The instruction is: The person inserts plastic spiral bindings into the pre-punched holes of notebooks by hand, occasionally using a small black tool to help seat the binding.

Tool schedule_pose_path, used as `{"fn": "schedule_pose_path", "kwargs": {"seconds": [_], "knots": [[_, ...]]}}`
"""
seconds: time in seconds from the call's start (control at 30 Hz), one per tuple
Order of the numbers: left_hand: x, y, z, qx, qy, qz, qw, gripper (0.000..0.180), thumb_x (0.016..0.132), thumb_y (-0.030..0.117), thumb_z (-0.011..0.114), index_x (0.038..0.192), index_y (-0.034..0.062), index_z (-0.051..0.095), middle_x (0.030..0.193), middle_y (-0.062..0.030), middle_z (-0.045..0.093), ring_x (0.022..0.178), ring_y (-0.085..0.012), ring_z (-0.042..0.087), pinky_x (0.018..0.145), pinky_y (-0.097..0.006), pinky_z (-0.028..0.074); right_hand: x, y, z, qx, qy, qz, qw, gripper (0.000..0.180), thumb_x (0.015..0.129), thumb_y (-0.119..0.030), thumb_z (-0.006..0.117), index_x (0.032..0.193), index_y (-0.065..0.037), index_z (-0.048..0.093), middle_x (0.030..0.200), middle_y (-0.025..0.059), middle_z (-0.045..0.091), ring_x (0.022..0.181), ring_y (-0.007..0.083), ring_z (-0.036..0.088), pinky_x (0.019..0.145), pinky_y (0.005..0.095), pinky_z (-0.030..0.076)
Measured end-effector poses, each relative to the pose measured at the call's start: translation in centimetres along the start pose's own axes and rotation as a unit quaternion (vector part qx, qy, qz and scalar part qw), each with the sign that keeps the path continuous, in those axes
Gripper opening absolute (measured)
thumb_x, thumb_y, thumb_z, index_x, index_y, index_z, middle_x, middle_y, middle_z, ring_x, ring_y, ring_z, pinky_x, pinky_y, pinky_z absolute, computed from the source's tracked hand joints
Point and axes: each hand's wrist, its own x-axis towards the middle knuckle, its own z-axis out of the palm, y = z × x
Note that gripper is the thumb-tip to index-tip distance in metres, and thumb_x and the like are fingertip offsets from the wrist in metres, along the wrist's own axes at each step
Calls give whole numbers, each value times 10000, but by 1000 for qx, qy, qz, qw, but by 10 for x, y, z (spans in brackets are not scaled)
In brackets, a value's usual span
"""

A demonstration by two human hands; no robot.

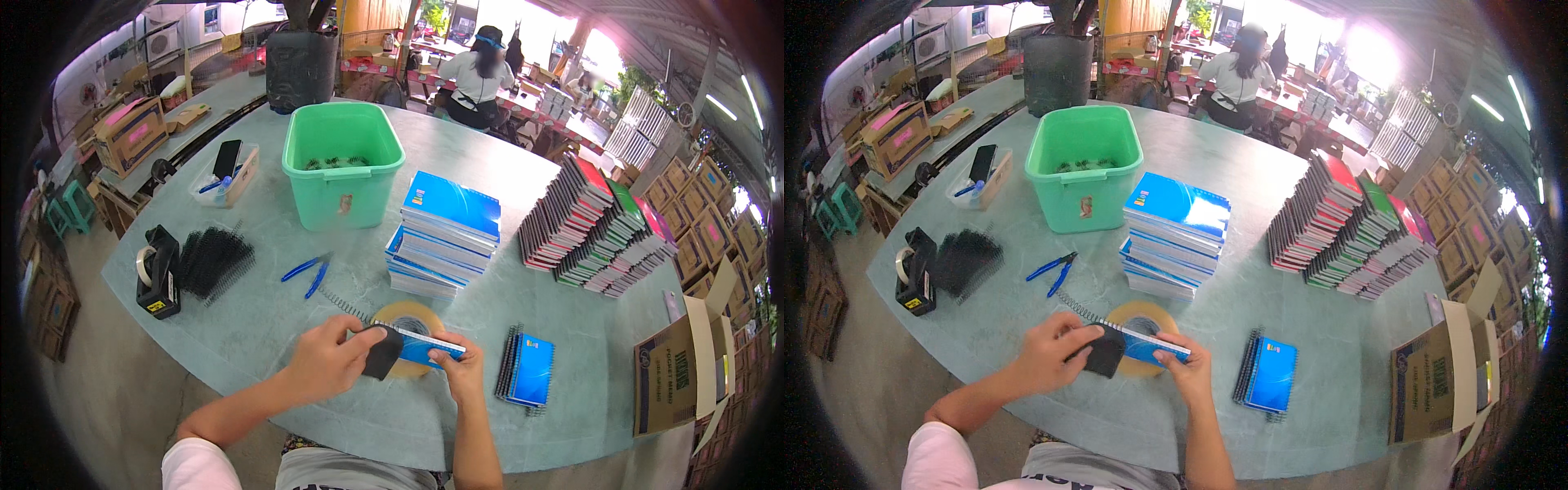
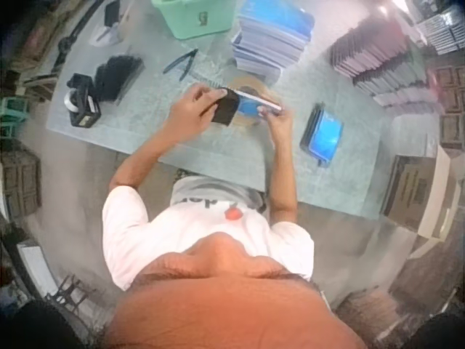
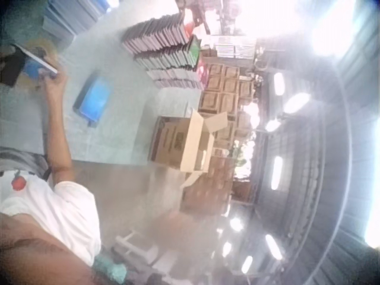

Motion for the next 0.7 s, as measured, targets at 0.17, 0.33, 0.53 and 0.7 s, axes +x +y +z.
{"fn": "schedule_pose_path", "kwargs": {"seconds": [0.17, 0.33, 0.53, 0.7], "knots": [[15, 8, -6, 32, 50, 26, 998, 432, 691, 11, 667, 1084, 188, 633, 890, -68, 499, 726, -221, 560, 586, -323, 483, 1, 11, -9, -1, -40, 9, 999, 223, 768, 11, 673, 990, 9, 662, 968, 92, 679, 881, 139, 621, 804, 259, 480], [9, 12, 6, -40, 40, -2, 998, 346, 730, 38, 658, 1049, 173, 656, 839, -74, 489, 709, -212, 532, 579, -318, 461, 0, 13, -7, -16, -50, -3, 999, 217, 751, 38, 676, 966, 11, 660, 971, 116, 676, 871, 148, 625, 780, 259, 497], [-1, 2, 26, -42, -121, 79, 989, 361, 723, 10, 665, 1046, 172, 659, 846, -68, 486, 695, -195, 514, 585, -297, 448, -1, 5, -4, -6, -61, 8, 998, 196, 786, 2, 664, 982, 0, 664, 960, 69, 679, 876, 100, 605, 758, 225, 481], [21, 11, 18, -13, 21, 16, 1000, 379, 721, 62, 675, 1075, 192, 647, 848, -65, 490, 711, -221, 526, 597, -318, 457, -2, 4, -5, -9, -60, 7, 998, 226, 791, -12, 669, 1016, -2, 650, 952, 43, 668, 839, 91, 594, 736, 215, 475]]}}
